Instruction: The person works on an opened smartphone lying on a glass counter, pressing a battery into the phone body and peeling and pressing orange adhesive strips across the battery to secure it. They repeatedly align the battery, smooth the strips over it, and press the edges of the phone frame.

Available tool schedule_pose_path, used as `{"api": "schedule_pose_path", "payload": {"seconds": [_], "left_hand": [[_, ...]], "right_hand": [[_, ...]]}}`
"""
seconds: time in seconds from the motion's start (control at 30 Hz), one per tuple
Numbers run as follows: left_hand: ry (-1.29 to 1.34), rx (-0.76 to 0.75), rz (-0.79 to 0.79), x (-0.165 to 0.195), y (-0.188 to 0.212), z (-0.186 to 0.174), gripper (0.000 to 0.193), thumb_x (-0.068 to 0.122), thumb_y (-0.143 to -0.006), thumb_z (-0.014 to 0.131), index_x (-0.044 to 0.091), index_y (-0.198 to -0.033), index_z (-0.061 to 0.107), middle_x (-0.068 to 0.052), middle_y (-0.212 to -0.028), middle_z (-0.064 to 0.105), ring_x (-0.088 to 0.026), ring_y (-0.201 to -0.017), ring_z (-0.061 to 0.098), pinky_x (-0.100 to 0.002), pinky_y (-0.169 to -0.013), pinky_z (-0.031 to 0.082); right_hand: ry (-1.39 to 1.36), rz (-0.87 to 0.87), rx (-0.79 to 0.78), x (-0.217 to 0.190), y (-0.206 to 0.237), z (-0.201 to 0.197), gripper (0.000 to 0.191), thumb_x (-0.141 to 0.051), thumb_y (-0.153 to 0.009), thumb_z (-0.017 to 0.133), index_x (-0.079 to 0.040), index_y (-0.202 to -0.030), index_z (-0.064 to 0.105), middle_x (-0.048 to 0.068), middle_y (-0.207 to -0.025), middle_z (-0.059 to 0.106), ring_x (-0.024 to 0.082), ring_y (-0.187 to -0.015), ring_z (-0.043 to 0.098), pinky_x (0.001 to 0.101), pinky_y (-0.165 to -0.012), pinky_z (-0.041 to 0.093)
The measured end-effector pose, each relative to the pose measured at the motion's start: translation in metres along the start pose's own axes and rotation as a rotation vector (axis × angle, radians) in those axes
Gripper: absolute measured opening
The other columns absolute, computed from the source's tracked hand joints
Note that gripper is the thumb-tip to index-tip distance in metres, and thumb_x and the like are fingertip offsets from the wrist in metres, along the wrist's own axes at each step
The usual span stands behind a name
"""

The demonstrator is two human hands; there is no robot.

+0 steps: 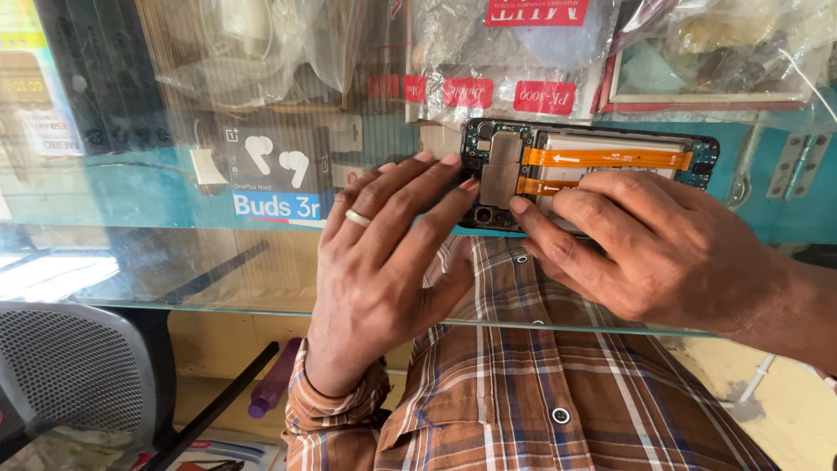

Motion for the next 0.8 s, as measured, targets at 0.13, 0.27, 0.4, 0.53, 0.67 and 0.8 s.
{"api": "schedule_pose_path", "payload": {"seconds": [0.13,0.27,0.4,0.53,0.67,0.8], "left_hand": [[-0.061,-0.020,0.044,0.004,-0.001,0.006,0.039,0.023,-0.094,0.082,0.008,-0.128,0.071,-0.010,-0.141,0.062,-0.030,-0.136,0.057,-0.050,-0.116,0.043],[-0.062,-0.027,0.053,0.004,-0.002,0.006,0.035,0.021,-0.094,0.081,0.007,-0.125,0.073,-0.010,-0.142,0.061,-0.029,-0.137,0.056,-0.050,-0.117,0.043],[-0.060,-0.030,0.045,0.004,-0.001,0.006,0.035,0.022,-0.094,0.081,0.008,-0.125,0.073,-0.009,-0.142,0.061,-0.029,-0.137,0.056,-0.050,-0.116,0.043],[-0.066,-0.020,0.049,0.005,-0.002,0.007,0.034,0.022,-0.094,0.081,0.009,-0.124,0.073,-0.010,-0.142,0.061,-0.029,-0.136,0.056,-0.050,-0.115,0.043],[-0.062,-0.023,0.053,0.005,-0.002,0.007,0.034,0.022,-0.094,0.082,0.008,-0.124,0.073,-0.010,-0.142,0.061,-0.030,-0.136,0.056,-0.051,-0.116,0.044],[-0.074,-0.025,0.066,0.004,-0.002,0.006,0.033,0.022,-0.094,0.082,0.009,-0.123,0.074,-0.009,-0.142,0.061,-0.030,-0.136,0.056,-0.051,-0.115,0.044]], "right_hand": [[0.008,-0.008,-0.009,-0.001,-0.002,0.000,0.037,-0.024,-0.090,0.077,-0.003,-0.120,0.074,0.006,-0.105,0.060,0.021,-0.097,0.063,0.0329,-0.082,0.060],[0.083,-0.032,-0.048,-0.004,-0.005,0.002,0.033,-0.020,-0.091,0.073,-0.002,-0.118,0.075,0.005,-0.101,0.062,0.020,-0.096,0.062,0.0322,-0.082,0.059],[0.221,-0.046,-0.080,-0.009,-0.009,0.004,0.017,-0.016,-0.094,0.071,-0.005,-0.107,0.075,0.001,-0.097,0.065,0.017,-0.097,0.063,0.0302,-0.079,0.057],[0.165,-0.037,-0.109,-0.007,-0.010,0.005,0.018,-0.018,-0.091,0.069,-0.009,-0.106,0.075,0.001,-0.099,0.067,0.017,-0.100,0.064,0.0309,-0.080,0.057],[0.028,-0.035,-0.077,0.001,-0.011,0.006,0.023,-0.023,-0.092,0.076,-0.007,-0.108,0.075,0.003,-0.099,0.065,0.018,-0.096,0.062,0.0331,-0.081,0.060],[-0.106,0.017,0.018,0.014,-0.005,-0.001,0.036,-0.029,-0.088,0.083,-0.007,-0.116,0.076,0.002,-0.101,0.063,0.020,-0.095,0.063,0.0356,-0.080,0.060]]}}
Point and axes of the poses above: each hand's wrist, its own y-axis away from the middle knuckle, its own z-axis out of the palm, x = y × z, the point moved 10 cm from there along -y, towards the middle knuckle
